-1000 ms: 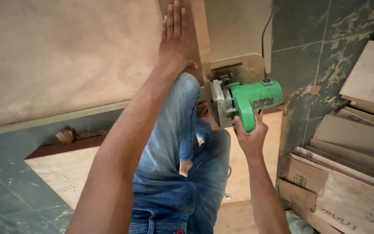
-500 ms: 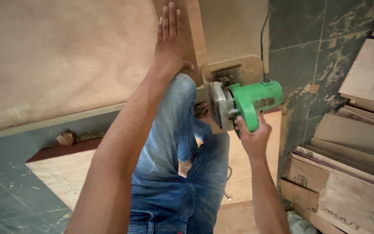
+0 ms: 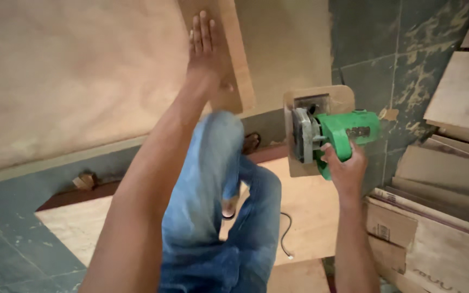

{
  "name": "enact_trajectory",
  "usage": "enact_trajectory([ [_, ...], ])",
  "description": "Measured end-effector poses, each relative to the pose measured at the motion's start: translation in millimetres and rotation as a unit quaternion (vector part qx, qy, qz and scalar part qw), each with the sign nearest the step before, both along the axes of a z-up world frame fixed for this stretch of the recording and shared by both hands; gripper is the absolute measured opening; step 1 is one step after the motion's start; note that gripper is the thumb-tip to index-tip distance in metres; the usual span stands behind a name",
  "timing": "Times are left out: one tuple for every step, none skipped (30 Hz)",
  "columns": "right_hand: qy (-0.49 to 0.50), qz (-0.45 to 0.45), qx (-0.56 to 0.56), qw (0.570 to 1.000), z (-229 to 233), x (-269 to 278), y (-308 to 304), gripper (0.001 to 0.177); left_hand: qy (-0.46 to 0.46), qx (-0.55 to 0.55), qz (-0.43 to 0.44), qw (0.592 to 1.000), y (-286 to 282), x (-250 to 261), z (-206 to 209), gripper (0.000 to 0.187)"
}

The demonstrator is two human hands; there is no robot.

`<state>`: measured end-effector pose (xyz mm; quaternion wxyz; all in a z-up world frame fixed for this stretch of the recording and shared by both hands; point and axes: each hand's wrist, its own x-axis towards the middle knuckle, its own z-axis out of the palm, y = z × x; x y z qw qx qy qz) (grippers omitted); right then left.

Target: The person measures and marks a large plywood sheet with a tape measure and pencil, then uses a circular saw to cut along the marked line. The person repositions the wood and continues measuring and marking.

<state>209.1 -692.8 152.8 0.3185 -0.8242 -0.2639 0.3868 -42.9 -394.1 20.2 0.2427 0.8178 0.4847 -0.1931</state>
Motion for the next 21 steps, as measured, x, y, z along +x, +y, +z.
enact_trajectory([
  [0.002,0.013,0.005,1.000,-7,6,1,0.018,0.014,-0.009,0.002,1.000,3,2,-1,0.166],
  [-0.015,0.025,-0.024,0.999,-13,11,1,0.021,0.028,-0.024,0.003,0.999,1,2,-2,0.168],
  [-0.032,0.037,-0.053,0.997,-24,19,5,0.024,0.027,-0.024,0.009,0.999,0,1,-3,0.168],
  [-0.049,0.048,-0.079,0.994,-37,29,12,0.027,0.025,-0.022,0.015,0.999,1,2,-3,0.168],
  [-0.074,0.075,-0.061,0.993,-50,37,17,0.029,0.022,-0.020,0.021,0.999,1,2,-3,0.168],
  [-0.098,0.105,-0.039,0.989,-65,44,26,0.031,0.013,-0.008,0.018,1.000,0,1,-2,0.169],
  [-0.121,0.134,-0.018,0.983,-81,50,36,0.034,0.004,0.004,0.014,1.000,-2,-2,0,0.170],
  [-0.131,0.147,-0.015,0.980,-98,57,46,0.036,-0.004,0.015,0.014,1.000,-5,-4,1,0.171],
  [-0.142,0.160,-0.012,0.977,-115,62,59,0.038,-0.002,0.009,0.018,1.000,-6,-4,1,0.171],
  [-0.152,0.175,-0.008,0.973,-133,68,74,0.040,0.001,0.003,0.023,1.000,-6,-3,1,0.171],
  [-0.148,0.182,-0.036,0.972,-151,74,91,0.040,0.003,-0.002,0.029,1.000,-5,-1,0,0.170],
  [-0.141,0.193,-0.069,0.969,-166,78,103,0.039,-0.003,0.004,0.030,1.000,-7,-2,-1,0.170],
  [-0.134,0.203,-0.102,0.964,-181,80,112,0.039,-0.010,0.010,0.031,0.999,-8,-4,-3,0.170],
  [-0.133,0.216,-0.076,0.964,-194,83,118,0.038,-0.017,0.018,0.035,0.999,-8,-5,-5,0.170],
  [-0.130,0.228,-0.050,0.964,-207,87,122,0.037,-0.026,0.051,0.027,0.998,-11,-6,-5,0.169],
  [-0.129,0.239,-0.024,0.962,-220,92,125,0.036,-0.036,0.084,0.018,0.996,-16,-6,-5,0.168],
  [-0.121,0.245,-0.042,0.961,-236,99,128,0.038,-0.045,0.117,0.009,0.992,-19,-5,-3,0.168],
  [-0.112,0.253,-0.061,0.959,-253,107,130,0.040,-0.039,0.102,0.018,0.994,-22,-4,-1,0.168],
  [-0.104,0.261,-0.080,0.956,-271,117,131,0.043,-0.034,0.088,0.027,0.995,-24,-1,2,0.167],
  [-0.124,0.274,-0.091,0.949,-293,126,136,0.045,-0.028,0.081,0.032,0.996,-17,0,4,0.167],
  [-0.144,0.287,-0.101,0.942,-315,135,140,0.049,-0.028,0.086,0.033,0.995,-12,0,6,0.167],
])
